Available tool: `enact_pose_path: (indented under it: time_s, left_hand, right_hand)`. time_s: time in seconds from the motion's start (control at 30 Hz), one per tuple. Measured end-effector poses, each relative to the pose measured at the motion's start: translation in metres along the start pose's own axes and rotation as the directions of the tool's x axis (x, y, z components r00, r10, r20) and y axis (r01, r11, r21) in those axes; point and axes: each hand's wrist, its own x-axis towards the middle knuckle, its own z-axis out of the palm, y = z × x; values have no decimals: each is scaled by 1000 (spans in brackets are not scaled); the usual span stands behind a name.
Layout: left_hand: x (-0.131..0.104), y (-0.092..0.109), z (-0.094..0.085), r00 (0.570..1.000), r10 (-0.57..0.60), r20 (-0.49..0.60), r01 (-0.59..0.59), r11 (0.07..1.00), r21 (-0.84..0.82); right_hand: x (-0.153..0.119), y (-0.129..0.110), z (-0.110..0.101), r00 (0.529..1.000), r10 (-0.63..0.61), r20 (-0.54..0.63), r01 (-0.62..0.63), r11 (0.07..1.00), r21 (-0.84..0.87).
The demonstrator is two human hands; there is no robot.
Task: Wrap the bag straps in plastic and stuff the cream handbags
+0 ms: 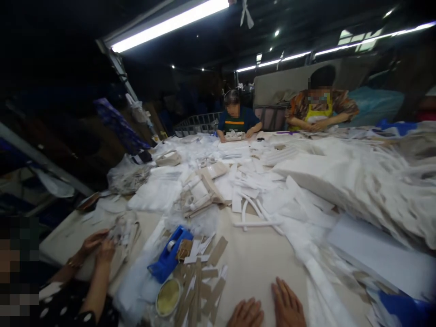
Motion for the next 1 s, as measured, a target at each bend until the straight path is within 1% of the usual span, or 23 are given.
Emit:
enact_pose_path:
  time_s: [0.03,0.07,0.1,0.13,0.17,0.23,0.3,0.37,0.47,0.5,0.57,0.67,0.73,0.77,0.83,0.87,0.93,1.0]
  left_hand:
    - [-8,2,0,996,50,-67,-44,995,94]
    - [-13,5,-1,993,77,-87,-61,984,170]
    - [-17,7,-2,996,65,-57,-52,976,213]
    - [-20,10,-3,999,45,1,-44,972,231]
    - [-22,12,-5,997,23,71,-39,972,232]
    - [-24,15,-7,980,-1,200,-39,980,197]
    - [-25,16,-9,958,-12,288,-26,991,129]
    - [-26,16,-11,935,-4,355,-7,1000,30]
    - [-26,17,-14,897,-11,441,61,993,-101]
    - [-26,17,-14,888,-15,460,82,988,-127]
    - [-25,18,-16,872,-24,488,116,980,-160]
    - [-21,20,-22,856,-30,516,161,964,-210]
    - [-17,22,-29,848,-48,528,203,950,-239]
    - [-15,23,-34,844,-57,533,223,942,-252]
    - [-10,25,-44,834,-77,546,264,925,-273]
    - [-8,27,-49,829,-83,553,281,917,-284]
    - [-4,28,-57,818,-91,568,311,901,-303]
    - [0,29,-61,807,-92,584,328,891,-313]
  right_hand:
    - [-3,1,2,1000,-15,1,15,999,-38]
    - [-6,2,2,1000,-18,5,19,998,-60]
    - [-7,1,1,1000,-18,13,19,997,-72]
    - [-8,-1,-1,1000,-14,19,15,997,-77]
    - [-7,-2,-3,1000,-8,26,10,997,-77]
    - [3,-2,-7,999,7,44,-4,998,-68]
    - [26,2,-13,998,14,56,-11,998,-54]
    - [60,10,-21,998,20,55,-16,997,-71]
    - [117,26,-31,996,68,66,-54,981,-189]
    - [134,32,-33,993,67,95,-44,974,-221]
    - [158,41,-35,980,37,194,13,969,-247]
    - [180,50,-34,928,-44,370,126,972,-199]
    - [192,52,-37,889,-59,454,144,977,-155]
    - [200,51,-39,875,-40,482,120,983,-137]
    - [222,49,-46,873,58,485,-3,993,-114]
    - [234,47,-50,884,118,453,-77,991,-108]
    - [256,43,-58,914,214,345,-198,977,-82]
    - [265,36,-63,932,253,259,-255,967,-26]
